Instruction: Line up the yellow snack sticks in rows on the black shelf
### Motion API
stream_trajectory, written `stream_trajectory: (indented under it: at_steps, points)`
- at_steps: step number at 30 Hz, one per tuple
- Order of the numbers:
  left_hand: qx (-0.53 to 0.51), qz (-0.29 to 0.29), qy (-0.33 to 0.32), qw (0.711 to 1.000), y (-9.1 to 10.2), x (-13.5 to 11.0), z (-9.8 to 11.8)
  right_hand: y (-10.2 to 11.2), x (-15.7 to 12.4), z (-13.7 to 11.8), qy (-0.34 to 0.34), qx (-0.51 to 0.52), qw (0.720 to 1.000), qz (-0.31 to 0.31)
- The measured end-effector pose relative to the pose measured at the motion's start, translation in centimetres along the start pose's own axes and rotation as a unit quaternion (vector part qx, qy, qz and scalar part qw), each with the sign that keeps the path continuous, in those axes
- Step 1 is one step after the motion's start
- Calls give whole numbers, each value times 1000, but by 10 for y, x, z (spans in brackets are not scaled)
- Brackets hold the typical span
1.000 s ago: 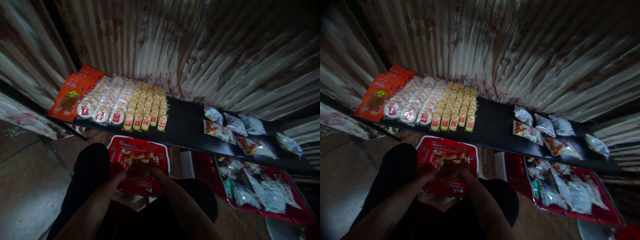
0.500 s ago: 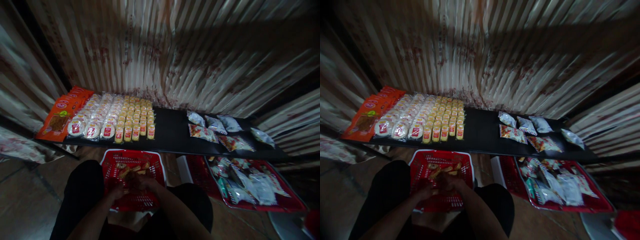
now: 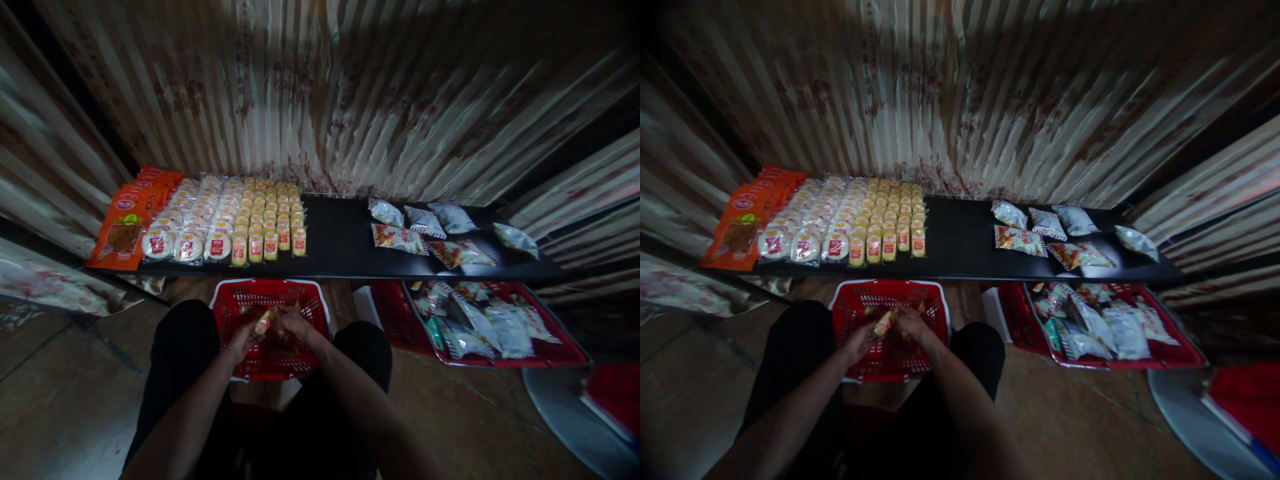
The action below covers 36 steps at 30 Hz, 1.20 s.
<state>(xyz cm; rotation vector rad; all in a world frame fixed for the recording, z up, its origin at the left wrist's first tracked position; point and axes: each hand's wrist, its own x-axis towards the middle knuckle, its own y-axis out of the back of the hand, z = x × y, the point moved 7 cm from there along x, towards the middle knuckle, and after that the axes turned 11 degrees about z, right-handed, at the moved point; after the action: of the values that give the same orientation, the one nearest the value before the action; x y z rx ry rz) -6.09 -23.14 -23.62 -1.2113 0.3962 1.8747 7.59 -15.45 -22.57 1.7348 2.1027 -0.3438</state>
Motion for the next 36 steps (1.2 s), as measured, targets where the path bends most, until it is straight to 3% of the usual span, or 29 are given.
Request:
stream_trajectory:
  at_steps: [7, 18, 30, 36]
  points:
    - [-4, 7, 10, 1000, 4, -3, -7, -5, -1, 13, -41, 30, 998, 30]
    - [-23, 19, -16, 999, 13, -3, -8, -6, -14, 11, -21, 21, 999, 39]
    - [-112, 20, -27, 993, 11, -12, 5, -17, -29, 14, -24, 17, 999, 42]
    - [-146, -15, -29, 989, 5, -16, 9, -11, -34, -6, 54, -29, 994, 92]
